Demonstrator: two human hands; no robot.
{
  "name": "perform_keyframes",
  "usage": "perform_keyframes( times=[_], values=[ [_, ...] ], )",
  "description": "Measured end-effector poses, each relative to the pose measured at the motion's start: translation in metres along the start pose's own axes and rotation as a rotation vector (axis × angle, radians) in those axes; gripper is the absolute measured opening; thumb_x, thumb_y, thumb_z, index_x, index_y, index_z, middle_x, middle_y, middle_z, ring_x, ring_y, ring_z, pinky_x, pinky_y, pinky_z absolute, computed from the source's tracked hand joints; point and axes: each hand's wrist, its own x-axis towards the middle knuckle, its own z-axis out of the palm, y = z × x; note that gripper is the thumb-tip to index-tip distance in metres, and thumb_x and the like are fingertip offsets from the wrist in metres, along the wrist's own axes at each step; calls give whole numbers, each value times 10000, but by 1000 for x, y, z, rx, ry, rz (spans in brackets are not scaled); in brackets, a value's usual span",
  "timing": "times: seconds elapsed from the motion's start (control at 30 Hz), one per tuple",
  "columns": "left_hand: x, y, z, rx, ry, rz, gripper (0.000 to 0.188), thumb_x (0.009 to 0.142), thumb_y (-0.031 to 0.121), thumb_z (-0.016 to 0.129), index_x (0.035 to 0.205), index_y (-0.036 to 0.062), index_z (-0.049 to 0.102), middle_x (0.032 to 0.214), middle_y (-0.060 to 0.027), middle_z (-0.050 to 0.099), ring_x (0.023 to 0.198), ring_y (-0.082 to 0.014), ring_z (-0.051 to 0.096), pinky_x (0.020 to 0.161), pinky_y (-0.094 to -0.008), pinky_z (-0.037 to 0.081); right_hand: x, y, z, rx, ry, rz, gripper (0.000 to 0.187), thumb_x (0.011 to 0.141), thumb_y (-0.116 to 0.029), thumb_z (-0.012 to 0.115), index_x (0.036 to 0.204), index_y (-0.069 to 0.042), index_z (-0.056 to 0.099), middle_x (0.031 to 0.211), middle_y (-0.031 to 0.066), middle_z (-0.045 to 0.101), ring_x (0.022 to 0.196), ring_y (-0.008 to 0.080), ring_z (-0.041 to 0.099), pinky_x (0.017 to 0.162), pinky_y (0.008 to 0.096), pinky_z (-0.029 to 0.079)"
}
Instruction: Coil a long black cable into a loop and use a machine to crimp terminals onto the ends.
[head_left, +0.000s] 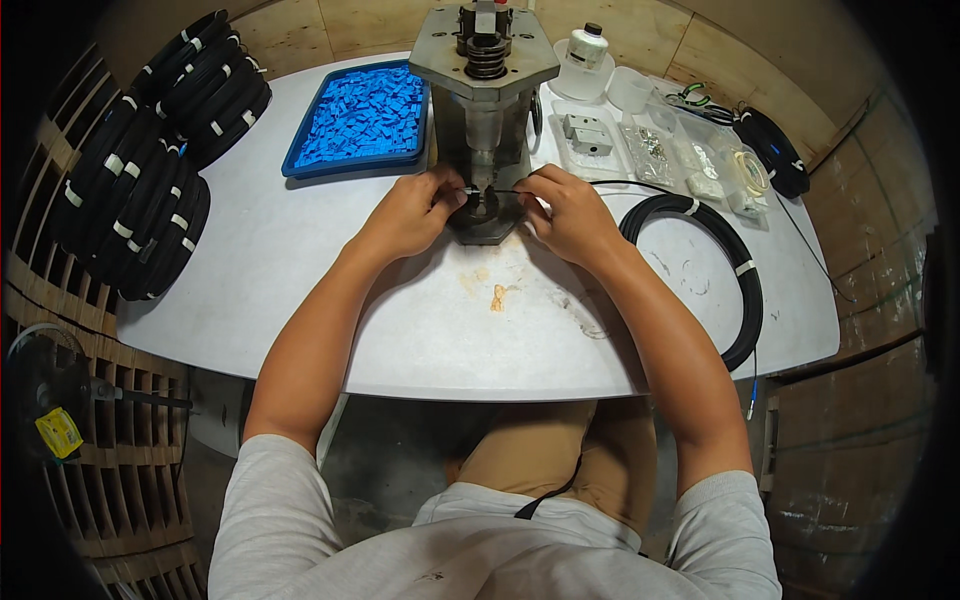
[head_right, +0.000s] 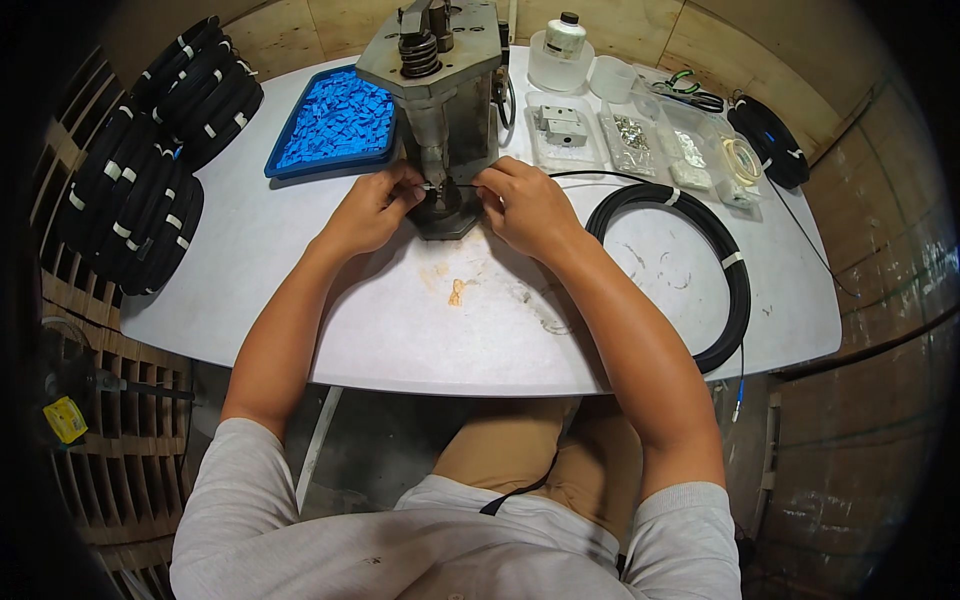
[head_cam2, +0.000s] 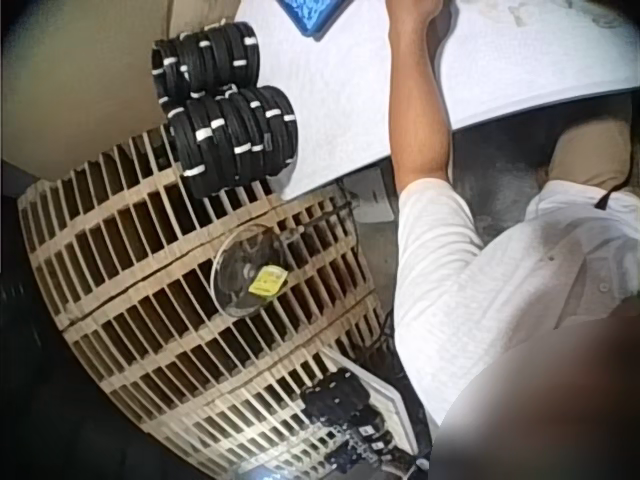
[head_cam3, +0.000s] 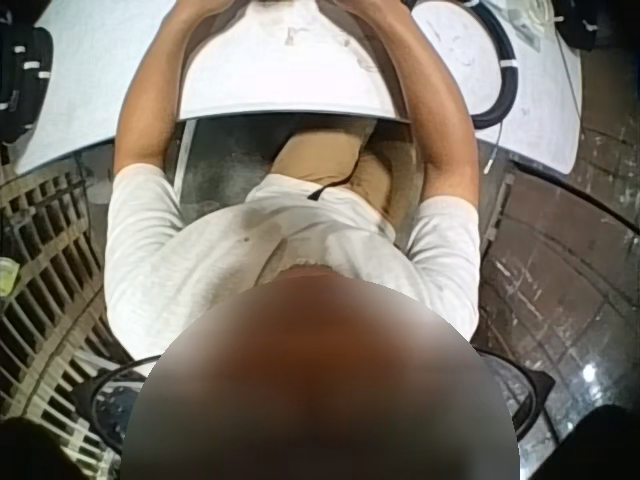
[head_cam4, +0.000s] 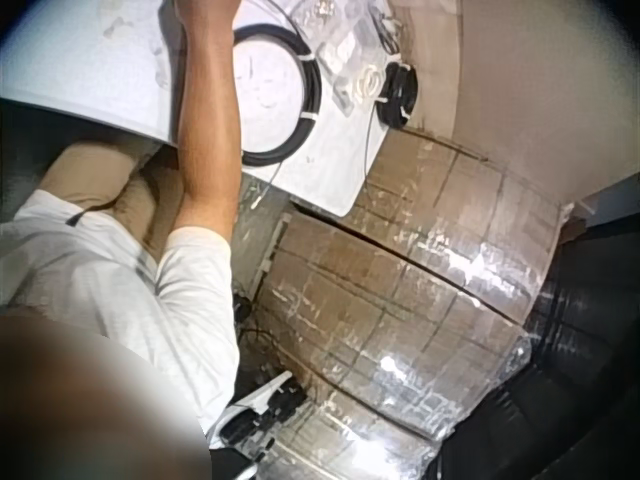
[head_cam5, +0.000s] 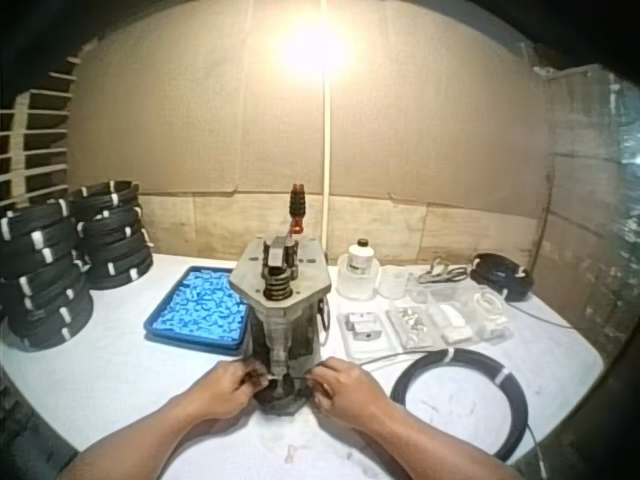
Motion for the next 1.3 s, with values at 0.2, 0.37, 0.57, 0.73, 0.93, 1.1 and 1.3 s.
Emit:
perform_keyframes(
  times=[0.2,0.37,0.57,0.73,0.93,1.1,1.3],
  values=[
    [1,-1,3,-16,25,7,191,981,157,632,1061,-14,665,939,-242,721,897,-402,700,822,-441,533,1,2,-1,-22,-18,-34,295,861,7,685,1135,-94,730,933,117,666,839,332,675,748,421,566],
    [1,-1,4,-8,56,18,179,978,143,633,1058,-14,664,906,-239,717,859,-395,700,795,-438,533,1,3,0,-42,-20,-52,345,833,36,686,1141,-107,747,942,113,663,841,324,672,747,413,569],
    [0,-4,4,-12,73,22,177,975,143,637,1055,-13,666,877,-237,712,836,-388,699,778,-437,529,2,1,0,-49,-21,-53,380,809,57,692,1141,-114,759,948,111,670,854,319,678,748,408,574],
    [1,-1,6,-11,70,14,174,975,135,635,1059,-13,668,881,-238,713,830,-387,698,773,-434,529,0,5,0,-50,-1,-66,387,802,61,694,1140,-113,759,946,111,670,854,318,678,751,408,575],
    [0,-3,3,-6,74,18,176,974,135,636,1062,-14,668,890,-241,715,838,-390,699,777,-436,529,2,4,2,-64,-13,-70,382,812,57,683,1147,-112,750,938,116,660,850,322,674,747,412,570],
    [2,-1,5,-14,61,5,177,972,134,638,1065,-13,668,898,-241,717,849,-398,700,783,-438,529,2,2,1,-63,29,-88,383,764,37,684,1110,-122,734,914,117,656,839,335,687,741,436,572],
    [1,0,5,-19,71,17,169,968,125,637,1067,-9,668,915,-239,720,861,-399,701,787,-437,531,1,0,-1,-71,-28,-83,422,816,52,682,1189,-139,738,957,114,652,866,323,676,765,416,567]
  ],
)
